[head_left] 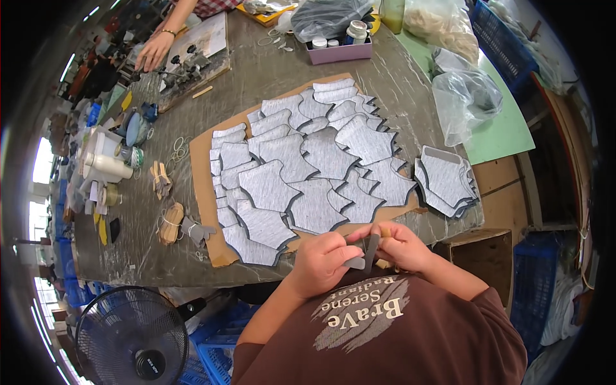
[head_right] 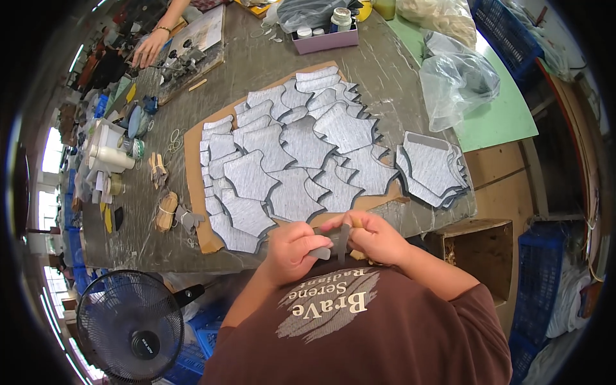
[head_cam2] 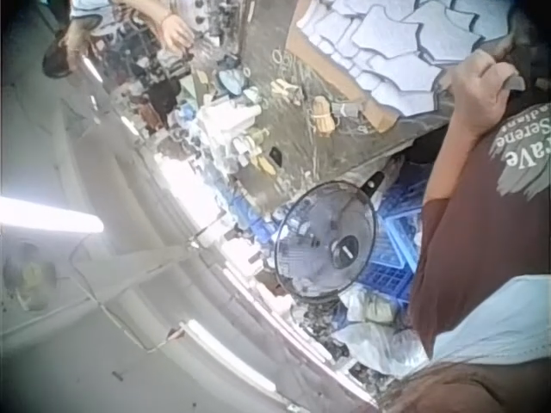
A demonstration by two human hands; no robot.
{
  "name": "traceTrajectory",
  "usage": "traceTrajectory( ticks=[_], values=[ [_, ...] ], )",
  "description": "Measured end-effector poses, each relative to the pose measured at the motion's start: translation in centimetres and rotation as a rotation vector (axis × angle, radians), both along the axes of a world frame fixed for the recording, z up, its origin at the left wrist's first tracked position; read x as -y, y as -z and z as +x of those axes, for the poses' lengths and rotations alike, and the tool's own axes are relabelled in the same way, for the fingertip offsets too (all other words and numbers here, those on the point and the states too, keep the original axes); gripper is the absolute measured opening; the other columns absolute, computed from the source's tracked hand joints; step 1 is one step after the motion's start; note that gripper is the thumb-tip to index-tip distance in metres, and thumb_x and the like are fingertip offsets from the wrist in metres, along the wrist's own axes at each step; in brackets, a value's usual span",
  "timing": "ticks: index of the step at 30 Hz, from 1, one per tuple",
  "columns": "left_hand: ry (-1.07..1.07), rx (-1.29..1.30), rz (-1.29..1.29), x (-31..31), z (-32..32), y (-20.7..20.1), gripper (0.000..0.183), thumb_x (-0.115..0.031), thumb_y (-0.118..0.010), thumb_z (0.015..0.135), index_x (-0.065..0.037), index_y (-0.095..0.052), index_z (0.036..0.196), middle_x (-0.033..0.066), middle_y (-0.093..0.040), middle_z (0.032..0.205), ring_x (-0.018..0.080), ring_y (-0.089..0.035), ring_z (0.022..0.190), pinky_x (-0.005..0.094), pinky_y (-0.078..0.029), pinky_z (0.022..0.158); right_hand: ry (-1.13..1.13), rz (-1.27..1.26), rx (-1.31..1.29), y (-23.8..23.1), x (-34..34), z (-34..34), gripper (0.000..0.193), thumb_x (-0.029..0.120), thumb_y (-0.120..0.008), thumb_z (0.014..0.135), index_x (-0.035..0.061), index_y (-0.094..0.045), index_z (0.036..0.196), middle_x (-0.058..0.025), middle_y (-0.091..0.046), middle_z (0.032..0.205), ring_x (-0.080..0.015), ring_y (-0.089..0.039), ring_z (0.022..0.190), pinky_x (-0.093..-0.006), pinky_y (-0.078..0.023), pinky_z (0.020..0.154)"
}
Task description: The recorder is counting and stacking cut fabric components for shoe manufacturing at a workbench.
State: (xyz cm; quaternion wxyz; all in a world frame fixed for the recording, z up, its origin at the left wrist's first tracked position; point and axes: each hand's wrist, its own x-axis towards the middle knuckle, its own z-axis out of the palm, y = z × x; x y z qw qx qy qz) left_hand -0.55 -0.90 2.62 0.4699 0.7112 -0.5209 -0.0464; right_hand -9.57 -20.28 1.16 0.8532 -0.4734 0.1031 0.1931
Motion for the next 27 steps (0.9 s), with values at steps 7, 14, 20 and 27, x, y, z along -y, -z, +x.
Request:
traceTrajectory(
  ticks=[7, 14, 20, 27],
  values=[
    [0.063, 0.039, 0.039, 1.6, 0.1, -0.8, 0.031, 0.003, -0.068, 0.064, -0.007, -0.067, 0.093, 0.0051, -0.054, 0.083, 0.0179, -0.056, 0.066, 0.0283, -0.045, 0.054, -0.137, -0.302, 0.011, -1.0, -0.3, -0.1, 0.018, 0.004, -0.041, 0.086, 0.0041, -0.056, 0.095, 0.0004, -0.058, 0.082, -0.0037, -0.042, 0.059, -0.0207, -0.039, 0.056],
    [-0.369, -0.281, -0.094, -0.6, 1.7, 2.1, 0.009, 0.0, -0.064, 0.077, -0.005, -0.058, 0.082, 0.0058, -0.057, 0.092, 0.0133, -0.055, 0.071, 0.0253, -0.045, 0.064, 0.432, 0.266, 0.102, 0.2, 4.3, -4.0, 0.004, 0.011, -0.053, 0.078, 0.0087, -0.05, 0.08, -0.0053, -0.05, 0.063, -0.0094, -0.037, 0.043, -0.0282, -0.045, 0.054],
    [-0.426, -0.953, -0.011, -2.9, 0.8, 3.9, 0.029, -0.014, -0.049, 0.096, 0.001, -0.052, 0.12, -0.0029, -0.052, 0.076, 0.0026, -0.046, 0.062, 0.0189, -0.042, 0.064, 0.361, 0.019, -0.121, 2.9, 17.3, -17.0, 0.011, 0.011, -0.058, 0.072, 0.0073, -0.049, 0.075, -0.0019, -0.039, 0.051, -0.0087, -0.034, 0.043, -0.0222, -0.026, 0.038],
    [-0.272, -1.214, 0.028, -2.4, -1.5, 2.0, 0.03, -0.019, -0.046, 0.098, 0.0, -0.052, 0.121, 0.0004, -0.056, 0.073, 0.0002, -0.035, 0.052, 0.0169, -0.038, 0.052, -0.526, -1.632, -0.878, 10.2, 19.6, -26.8, 0.047, 0.015, -0.07, 0.067, 0.009, -0.056, 0.111, -0.0159, -0.066, 0.095, -0.0312, -0.066, 0.077, -0.0378, -0.053, 0.071]
  ],
)
